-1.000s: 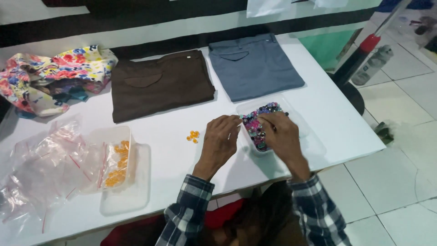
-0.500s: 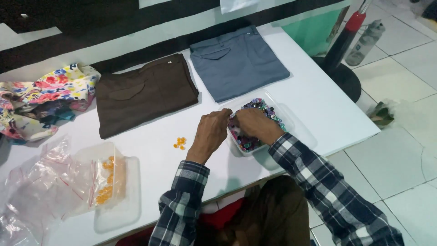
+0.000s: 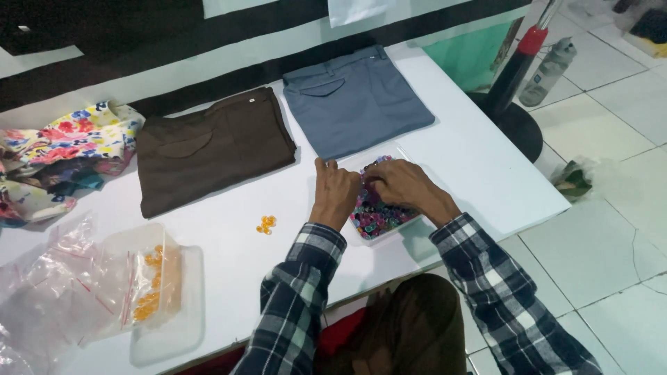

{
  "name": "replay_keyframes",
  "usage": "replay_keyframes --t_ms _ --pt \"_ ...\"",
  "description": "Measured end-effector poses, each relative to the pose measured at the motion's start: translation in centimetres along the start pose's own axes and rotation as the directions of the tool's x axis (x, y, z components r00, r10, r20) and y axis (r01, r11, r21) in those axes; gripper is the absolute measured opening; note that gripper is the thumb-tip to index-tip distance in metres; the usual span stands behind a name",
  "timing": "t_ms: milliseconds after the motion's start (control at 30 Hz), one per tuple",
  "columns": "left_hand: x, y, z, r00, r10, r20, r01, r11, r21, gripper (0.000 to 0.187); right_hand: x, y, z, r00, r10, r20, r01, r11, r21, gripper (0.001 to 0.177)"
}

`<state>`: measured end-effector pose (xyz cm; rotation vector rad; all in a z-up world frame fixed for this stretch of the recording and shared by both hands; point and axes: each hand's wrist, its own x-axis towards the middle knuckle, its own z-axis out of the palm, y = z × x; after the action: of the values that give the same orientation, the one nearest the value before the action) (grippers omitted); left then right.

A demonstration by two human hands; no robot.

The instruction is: Picking small yellow beads from a container and placing them into small plastic bags.

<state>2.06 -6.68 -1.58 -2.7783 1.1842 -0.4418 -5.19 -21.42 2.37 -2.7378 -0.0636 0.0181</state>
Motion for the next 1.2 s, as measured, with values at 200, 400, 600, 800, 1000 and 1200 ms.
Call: replay_keyframes --t_ms 200,400,600,800,1000,1200 --pt "0.6 -1.1 2.0 0.997 0.035 0.072 -0.024 0.989 -0.147 0.013 1.2 0.5 1.0 0.998 0.044 0.055 -0.034 0.982 -0.185 0.033" --pt "-1.3 -2.9 -2.8 0.992 0.011 0.127 0.054 0.863 -0.502 0.030 4.4 2.4 5.7 0.999 0.005 0.036 0.001 0.985 -0.175 0.021" --pt "-0.9 -3.0 0.0 0.996 0.019 0.092 0.013 0.942 -0.335 0.033 7.3 4.1 9.7 0.959 -0.263 -0.108 0.203 0.898 -0.391 0.010" --pt "0.1 -2.6 2.3 0.989 0.016 0.145 0.025 0.962 -0.273 0.022 5.4 4.6 7.1 0.959 -0.270 -0.083 0.181 0.813 -0.553 0.006" --pt "-1.5 -2.7 -1.8 0.993 0.034 0.110 0.002 0.949 -0.315 0.034 6.2 2.5 7.4 0.947 -0.295 -0.129 0.231 0.903 -0.363 0.006" --pt "-0.9 -3.1 0.2 0.996 0.022 0.085 0.004 0.956 -0.292 0.037 5.4 1.2 8.0 0.937 -0.327 -0.120 0.270 0.899 -0.344 0.020"
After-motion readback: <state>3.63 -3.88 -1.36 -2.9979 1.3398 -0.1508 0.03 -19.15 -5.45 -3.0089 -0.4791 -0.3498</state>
